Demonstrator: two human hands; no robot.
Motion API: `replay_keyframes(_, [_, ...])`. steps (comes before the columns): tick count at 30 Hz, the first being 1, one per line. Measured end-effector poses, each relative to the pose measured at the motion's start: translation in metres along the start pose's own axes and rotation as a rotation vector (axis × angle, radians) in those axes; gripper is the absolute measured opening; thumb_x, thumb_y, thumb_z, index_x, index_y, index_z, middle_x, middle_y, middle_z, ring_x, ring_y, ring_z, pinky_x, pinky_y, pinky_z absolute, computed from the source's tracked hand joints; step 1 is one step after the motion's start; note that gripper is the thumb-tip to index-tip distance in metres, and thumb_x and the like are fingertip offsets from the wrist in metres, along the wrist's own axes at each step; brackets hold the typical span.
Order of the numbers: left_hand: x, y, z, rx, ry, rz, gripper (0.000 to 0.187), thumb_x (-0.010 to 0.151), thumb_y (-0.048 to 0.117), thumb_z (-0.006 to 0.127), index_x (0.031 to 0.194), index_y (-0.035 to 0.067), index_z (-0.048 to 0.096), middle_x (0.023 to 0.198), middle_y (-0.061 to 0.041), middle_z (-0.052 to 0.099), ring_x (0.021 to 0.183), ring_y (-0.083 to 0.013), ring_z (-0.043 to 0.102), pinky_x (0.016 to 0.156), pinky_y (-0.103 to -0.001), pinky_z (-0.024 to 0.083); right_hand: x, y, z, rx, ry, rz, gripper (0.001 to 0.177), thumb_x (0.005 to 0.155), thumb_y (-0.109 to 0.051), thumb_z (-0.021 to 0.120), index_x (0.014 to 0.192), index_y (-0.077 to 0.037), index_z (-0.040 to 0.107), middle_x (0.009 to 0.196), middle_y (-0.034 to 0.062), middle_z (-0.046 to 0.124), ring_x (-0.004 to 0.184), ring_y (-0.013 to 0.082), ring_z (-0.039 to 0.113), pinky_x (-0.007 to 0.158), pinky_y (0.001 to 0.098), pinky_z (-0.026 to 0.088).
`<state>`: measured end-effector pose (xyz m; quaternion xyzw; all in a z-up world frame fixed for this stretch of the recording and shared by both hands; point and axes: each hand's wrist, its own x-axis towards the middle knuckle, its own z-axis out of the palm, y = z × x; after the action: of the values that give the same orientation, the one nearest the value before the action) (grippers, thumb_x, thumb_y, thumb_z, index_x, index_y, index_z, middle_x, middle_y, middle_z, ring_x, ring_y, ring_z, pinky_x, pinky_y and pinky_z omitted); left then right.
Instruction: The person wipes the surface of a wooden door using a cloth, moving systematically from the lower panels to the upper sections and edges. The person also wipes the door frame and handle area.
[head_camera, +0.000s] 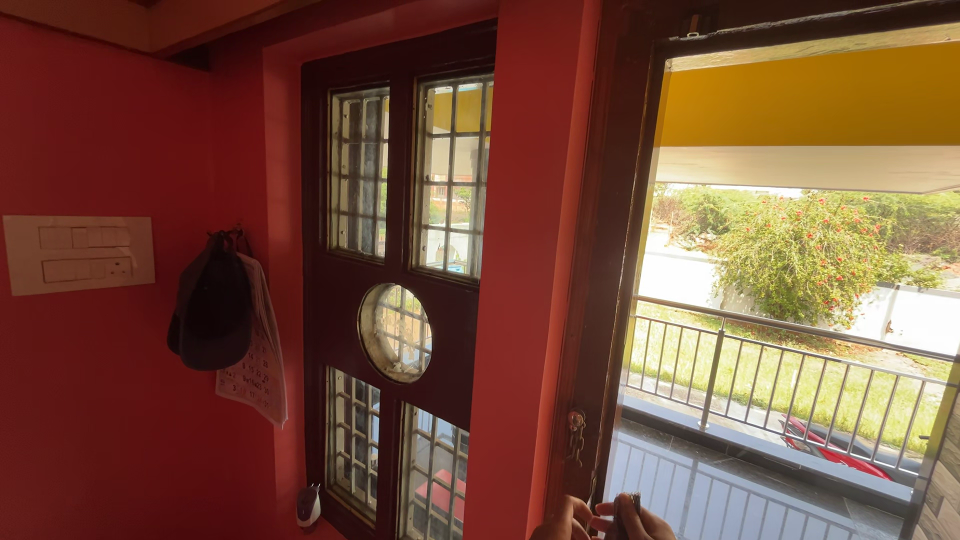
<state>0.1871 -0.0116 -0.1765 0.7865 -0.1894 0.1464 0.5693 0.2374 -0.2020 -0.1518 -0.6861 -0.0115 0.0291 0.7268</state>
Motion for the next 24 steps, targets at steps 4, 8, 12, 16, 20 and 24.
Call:
replay_keyframes(4, [0.005, -0.011, -0.006, 0.097, 0.019, 0.076, 0.021, 0.104, 0.028, 0.066, 0.111, 0.009, 0.061, 0.083, -0.003, 0.066, 0.081, -0.0132, 0.074, 0.081, -0.027, 0.06, 0.006, -0.015, -0.005, -0.051, -0.059, -0.062, 0.051, 0.101, -0.035, 0.054, 0.105, 0.011, 0.075, 0.091, 0.0242, 0.082, 0.09, 0.0298, 0.082, 0.083, 0.0397, 0.067])
replay_keyframes(8, [0.015, 0.004, -0.01, -0.044, -0.151, -0.028, 0.03, 0.101, 0.029, 0.065, 0.122, 0.01, 0.055, 0.082, -0.003, 0.066, 0.082, -0.0126, 0.071, 0.079, -0.027, 0.056, 0.013, -0.034, -0.01, -0.19, -0.133, -0.072, 0.051, 0.1, -0.038, 0.053, 0.106, 0.006, 0.078, 0.09, 0.02, 0.083, 0.087, 0.0261, 0.082, 0.082, 0.0369, 0.066])
replay_keyframes(12, [0.008, 0.071, -0.031, 0.086, -0.198, -0.033, 0.045, 0.092, 0.029, 0.073, 0.128, 0.008, 0.055, 0.085, -0.005, 0.065, 0.079, -0.014, 0.067, 0.073, -0.029, 0.053, -0.009, -0.074, -0.007, -0.296, -0.048, -0.127, 0.048, 0.1, -0.042, 0.054, 0.107, -0.001, 0.079, 0.086, 0.0154, 0.082, 0.078, 0.0216, 0.078, 0.076, 0.0345, 0.064])
replay_keyframes(16, [-0.014, 0.167, -0.076, 0.16, -0.167, -0.096, 0.047, 0.092, 0.045, 0.078, 0.106, 0.001, 0.067, 0.089, -0.01, 0.069, 0.079, -0.0186, 0.066, 0.073, -0.034, 0.053, -0.052, -0.156, -0.013, -0.15, -0.036, -0.125, 0.045, 0.106, -0.041, 0.05, 0.105, 0.0, 0.07, 0.073, 0.0148, 0.071, 0.056, 0.0258, 0.067, 0.051, 0.0413, 0.06])
replay_keyframes(20, [-0.004, 0.226, -0.098, 0.189, -0.139, -0.099, 0.045, 0.09, 0.036, 0.073, 0.122, 0.005, 0.068, 0.098, -0.013, 0.076, 0.088, -0.0213, 0.075, 0.083, -0.036, 0.056, -0.083, -0.215, -0.021, -0.262, 0.019, -0.131, 0.044, 0.109, -0.04, 0.045, 0.107, -0.004, 0.07, 0.069, 0.012, 0.065, 0.05, 0.0254, 0.06, 0.04, 0.0392, 0.04])
replay_keyframes(24, [0.01, 0.247, -0.111, 0.163, -0.213, -0.024, 0.046, 0.086, 0.028, 0.077, 0.124, 0.003, 0.066, 0.103, -0.013, 0.076, 0.093, -0.0199, 0.074, 0.087, -0.036, 0.055, -0.084, -0.246, -0.025, -0.103, -0.038, -0.195, 0.045, 0.106, -0.035, 0.044, 0.109, 0.002, 0.069, 0.077, 0.0124, 0.07, 0.059, 0.0204, 0.066, 0.05, 0.0352, 0.055])
